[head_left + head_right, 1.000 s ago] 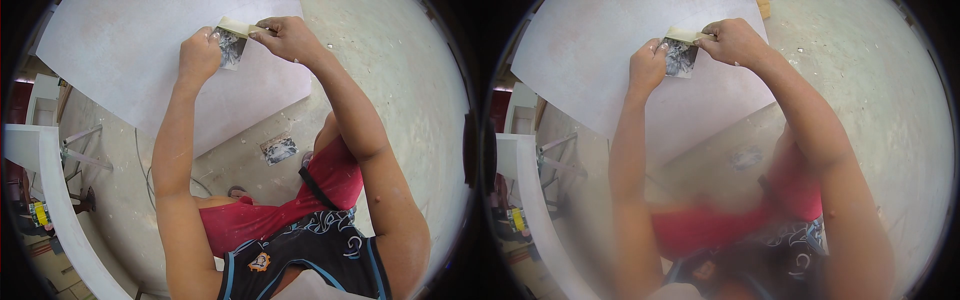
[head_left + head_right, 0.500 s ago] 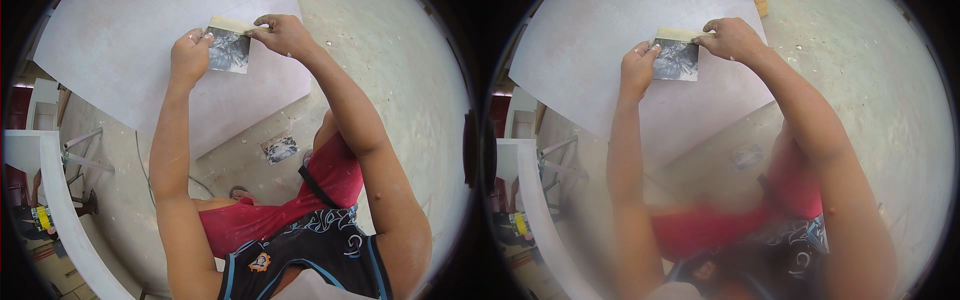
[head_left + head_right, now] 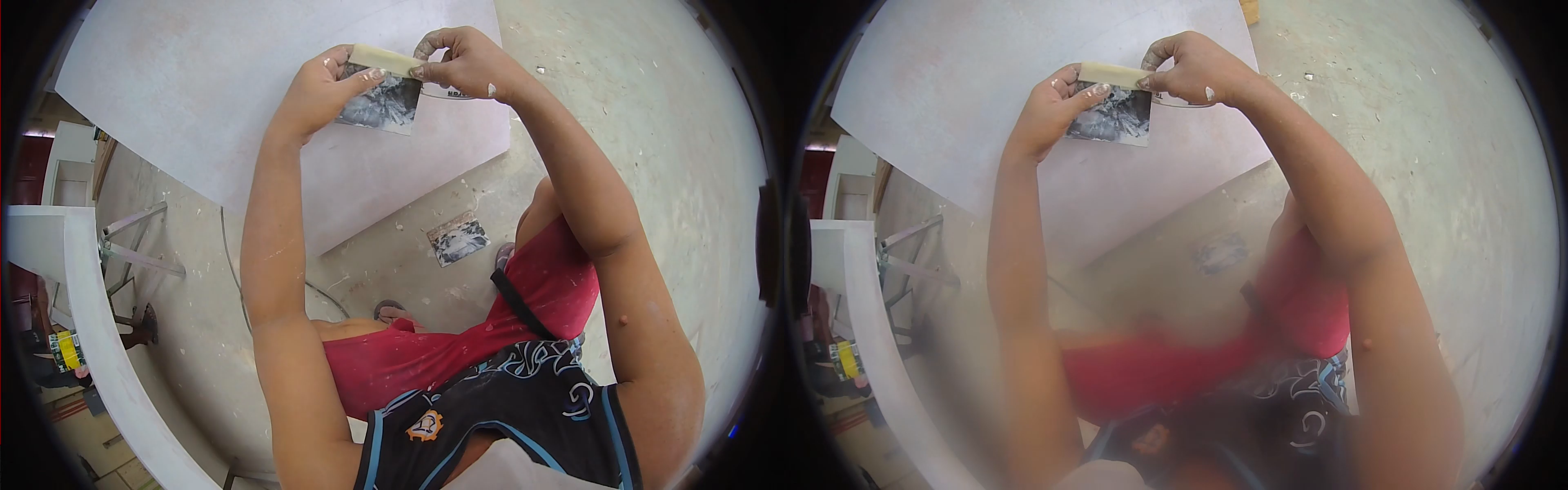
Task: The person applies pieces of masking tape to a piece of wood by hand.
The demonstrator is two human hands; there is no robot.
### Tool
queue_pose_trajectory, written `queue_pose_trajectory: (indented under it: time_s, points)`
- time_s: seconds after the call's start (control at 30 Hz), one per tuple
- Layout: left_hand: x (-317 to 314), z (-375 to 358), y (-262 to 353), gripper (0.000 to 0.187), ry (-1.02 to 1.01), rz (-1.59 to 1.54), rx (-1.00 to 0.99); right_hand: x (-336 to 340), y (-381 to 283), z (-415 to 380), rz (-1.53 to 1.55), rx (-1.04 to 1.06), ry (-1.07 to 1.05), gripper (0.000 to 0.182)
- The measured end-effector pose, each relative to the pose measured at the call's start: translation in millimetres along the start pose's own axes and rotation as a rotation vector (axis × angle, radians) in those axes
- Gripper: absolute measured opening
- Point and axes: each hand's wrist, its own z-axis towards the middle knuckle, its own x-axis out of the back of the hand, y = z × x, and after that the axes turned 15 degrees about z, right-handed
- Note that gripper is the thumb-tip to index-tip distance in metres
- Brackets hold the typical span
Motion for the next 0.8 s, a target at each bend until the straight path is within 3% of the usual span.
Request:
queue_pose_trajectory:
  time_s: [0.07, 0.37, 0.43, 0.47, 0.53, 0.63, 0.7, 0.77, 0.8]
  points:
    - [-5.5, 0.2, 4.7, 0.025, 0.019, 0.141, -0.036, -3.8, -5.1, -4.7, -0.021, 0.012, 0.003, 0.022]
    - [-8.4, 9.3, -2.2, 0.027, 0.156, -0.157, 0.041, -3.6, -4.4, -3.7, 0.108, 0.013, -0.010, 0.019]
    - [-18.5, 8.9, 1.2, 0.042, 0.572, 0.562, -0.319, -4.1, -5.6, -4.7, 0.120, 0.001, 0.033, 0.018]
    - [-25.4, 6.2, 1.8, 0.042, 0.571, 0.563, -0.321, -3.9, -2.4, -2.1, 0.200, -0.022, 0.119, 0.019]
    - [-43.8, -4.3, 14.0, 0.054, 0.674, 1.262, -0.581, -0.4, -4.8, 1.1, 0.325, -0.087, 0.221, 0.024]
    - [-69.8, 1.9, 0.0, 0.061, 0.510, 1.166, -0.517, 4.0, -10.0, -3.6, 0.452, -0.074, 0.190, 0.027]
    - [-69.9, 7.3, -0.2, 0.058, 0.526, 0.987, -0.526, 1.9, -16.9, -8.1, 0.379, -0.105, 0.164, 0.032]
    - [-60.7, 6.4, 11.8, 0.054, 0.391, 0.734, -0.188, -3.6, -22.6, -14.1, 0.382, 0.095, 0.257, 0.035]
    - [-56.8, 7.5, 11.4, 0.054, 0.391, 0.735, -0.192, 1.0, -27.2, -18.0, 0.216, 0.042, 0.175, 0.039]
